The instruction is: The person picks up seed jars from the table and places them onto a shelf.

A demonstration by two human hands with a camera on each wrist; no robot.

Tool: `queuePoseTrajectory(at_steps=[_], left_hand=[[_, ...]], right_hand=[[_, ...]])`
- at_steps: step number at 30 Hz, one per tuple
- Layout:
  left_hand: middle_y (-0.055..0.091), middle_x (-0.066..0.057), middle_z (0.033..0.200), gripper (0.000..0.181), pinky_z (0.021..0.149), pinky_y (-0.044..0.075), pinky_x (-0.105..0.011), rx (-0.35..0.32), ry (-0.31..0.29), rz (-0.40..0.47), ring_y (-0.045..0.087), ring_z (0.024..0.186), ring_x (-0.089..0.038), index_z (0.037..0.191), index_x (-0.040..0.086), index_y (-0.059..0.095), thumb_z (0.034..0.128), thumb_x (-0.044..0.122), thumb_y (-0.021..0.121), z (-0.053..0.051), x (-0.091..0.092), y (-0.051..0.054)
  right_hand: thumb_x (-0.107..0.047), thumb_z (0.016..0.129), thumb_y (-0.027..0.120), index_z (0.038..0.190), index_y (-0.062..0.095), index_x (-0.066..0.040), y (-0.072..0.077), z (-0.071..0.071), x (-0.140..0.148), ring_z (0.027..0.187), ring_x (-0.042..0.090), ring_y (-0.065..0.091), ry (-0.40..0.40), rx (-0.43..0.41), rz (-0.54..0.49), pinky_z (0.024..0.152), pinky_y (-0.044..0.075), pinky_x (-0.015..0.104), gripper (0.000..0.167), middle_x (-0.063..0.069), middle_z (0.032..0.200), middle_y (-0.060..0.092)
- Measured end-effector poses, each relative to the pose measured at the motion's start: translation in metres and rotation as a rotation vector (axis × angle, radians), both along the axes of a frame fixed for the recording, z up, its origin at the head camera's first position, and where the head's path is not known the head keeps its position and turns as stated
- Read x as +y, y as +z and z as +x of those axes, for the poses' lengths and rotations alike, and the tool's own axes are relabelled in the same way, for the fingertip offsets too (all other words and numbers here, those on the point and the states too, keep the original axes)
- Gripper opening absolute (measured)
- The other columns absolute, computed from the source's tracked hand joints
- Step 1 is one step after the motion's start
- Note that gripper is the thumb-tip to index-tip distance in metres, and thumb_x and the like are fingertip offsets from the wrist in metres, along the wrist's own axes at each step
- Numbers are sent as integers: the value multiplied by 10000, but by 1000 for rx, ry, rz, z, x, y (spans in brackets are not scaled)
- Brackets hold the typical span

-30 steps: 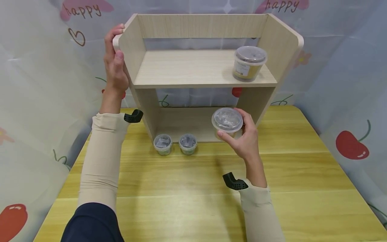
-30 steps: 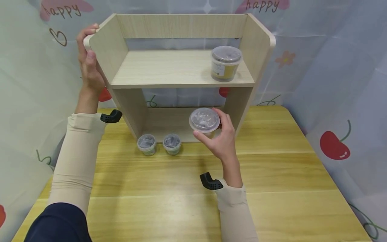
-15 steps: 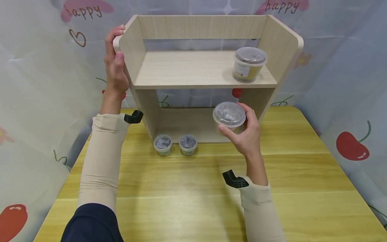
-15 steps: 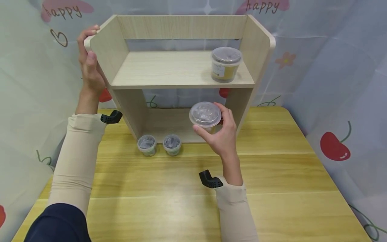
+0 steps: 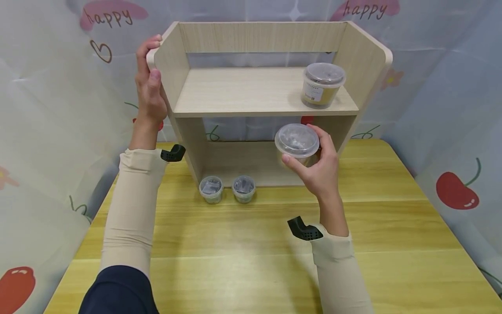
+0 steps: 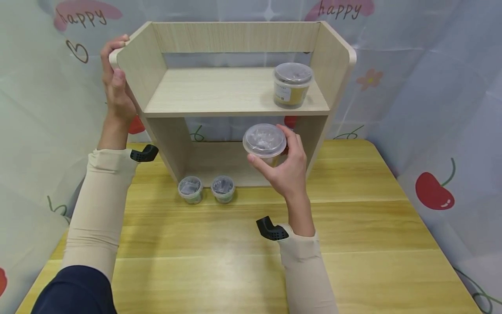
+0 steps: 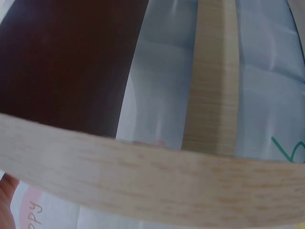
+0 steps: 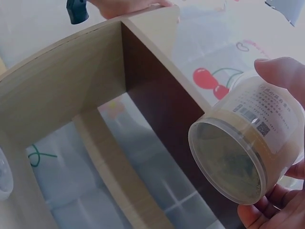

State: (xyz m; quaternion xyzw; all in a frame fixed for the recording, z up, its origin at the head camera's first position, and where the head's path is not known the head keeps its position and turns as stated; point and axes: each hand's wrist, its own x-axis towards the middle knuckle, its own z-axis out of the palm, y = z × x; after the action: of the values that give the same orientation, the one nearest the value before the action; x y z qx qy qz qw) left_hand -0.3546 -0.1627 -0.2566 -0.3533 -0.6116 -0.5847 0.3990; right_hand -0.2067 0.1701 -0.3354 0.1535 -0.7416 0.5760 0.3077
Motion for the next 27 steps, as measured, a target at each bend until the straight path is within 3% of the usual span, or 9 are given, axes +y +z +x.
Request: queuePoseTrajectory(at_steps=[20,27], left_hand=[[466,-130,1382,810,930,412,-274,6,-28,18,477,1128,-235,1233,-44,426,786,628,503,1,1,0],[465,-139,1382,818,964,392,-292,8,-33,30,466,1162,-233,1229,-42,434,777,635,511,0,2,1]], right_hand=[[-181,675,851,1337,530,28,19,-8,-5,1036,161,561,24,53,15,887,470,256,765,115,1221,572],[-228,668,850,1354,523,19,26,-12,-8,1014,150,565,-3,53,22,843,474,253,799,106,1216,575]])
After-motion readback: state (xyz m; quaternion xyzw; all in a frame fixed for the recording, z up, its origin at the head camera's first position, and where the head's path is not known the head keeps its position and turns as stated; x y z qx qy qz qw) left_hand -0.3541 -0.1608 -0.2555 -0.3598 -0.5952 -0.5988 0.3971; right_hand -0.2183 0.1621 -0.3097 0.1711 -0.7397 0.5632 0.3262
